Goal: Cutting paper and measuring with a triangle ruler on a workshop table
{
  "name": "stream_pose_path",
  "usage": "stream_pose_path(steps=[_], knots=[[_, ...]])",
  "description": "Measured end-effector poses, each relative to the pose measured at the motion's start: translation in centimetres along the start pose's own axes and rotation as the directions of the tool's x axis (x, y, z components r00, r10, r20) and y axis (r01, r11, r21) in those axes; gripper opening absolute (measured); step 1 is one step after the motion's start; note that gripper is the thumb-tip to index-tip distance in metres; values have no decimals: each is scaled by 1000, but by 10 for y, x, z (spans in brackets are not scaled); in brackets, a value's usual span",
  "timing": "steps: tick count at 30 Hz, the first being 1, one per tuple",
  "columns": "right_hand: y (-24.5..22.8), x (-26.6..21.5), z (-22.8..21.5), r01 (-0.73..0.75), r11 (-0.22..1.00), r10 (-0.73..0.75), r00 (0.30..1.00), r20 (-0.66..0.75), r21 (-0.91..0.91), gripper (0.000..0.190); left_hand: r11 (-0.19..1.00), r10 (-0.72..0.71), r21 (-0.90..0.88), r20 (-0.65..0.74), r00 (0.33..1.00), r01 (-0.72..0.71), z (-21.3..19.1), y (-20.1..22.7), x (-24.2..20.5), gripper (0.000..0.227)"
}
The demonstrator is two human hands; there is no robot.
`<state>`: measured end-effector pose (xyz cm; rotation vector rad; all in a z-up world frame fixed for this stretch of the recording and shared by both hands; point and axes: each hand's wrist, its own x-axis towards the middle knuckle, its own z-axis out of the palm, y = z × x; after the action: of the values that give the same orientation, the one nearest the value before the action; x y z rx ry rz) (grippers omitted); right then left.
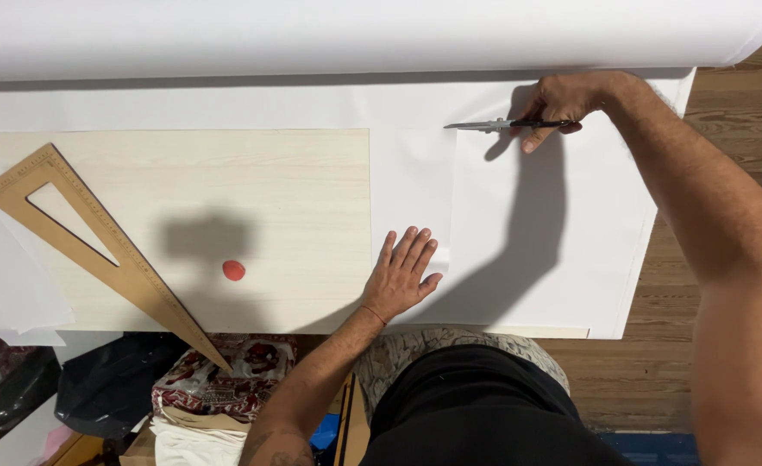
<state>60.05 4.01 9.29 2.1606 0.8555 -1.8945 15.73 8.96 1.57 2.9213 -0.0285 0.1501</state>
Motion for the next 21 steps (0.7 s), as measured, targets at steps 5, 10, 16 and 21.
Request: stream_pose_path(steps=[5,10,16,21], knots=[[-2,2,0,25,997,-26,1000,13,68,41,1000,-4,-13,-12,1000,4,-1,0,0,70],[-7,8,5,18,999,-18,1000,-4,33,47,1000,-6,9,31,999,6,6,0,-5,75],[-21,0,9,43,997,-42,999,-12,71,45,1000,1,17,45,999,-2,5,-1,-4,76],[-28,-2,12,57,988,-60,998,15,146,40,1000,-3,-20,15,1000,4,7,-1,-5,74]])
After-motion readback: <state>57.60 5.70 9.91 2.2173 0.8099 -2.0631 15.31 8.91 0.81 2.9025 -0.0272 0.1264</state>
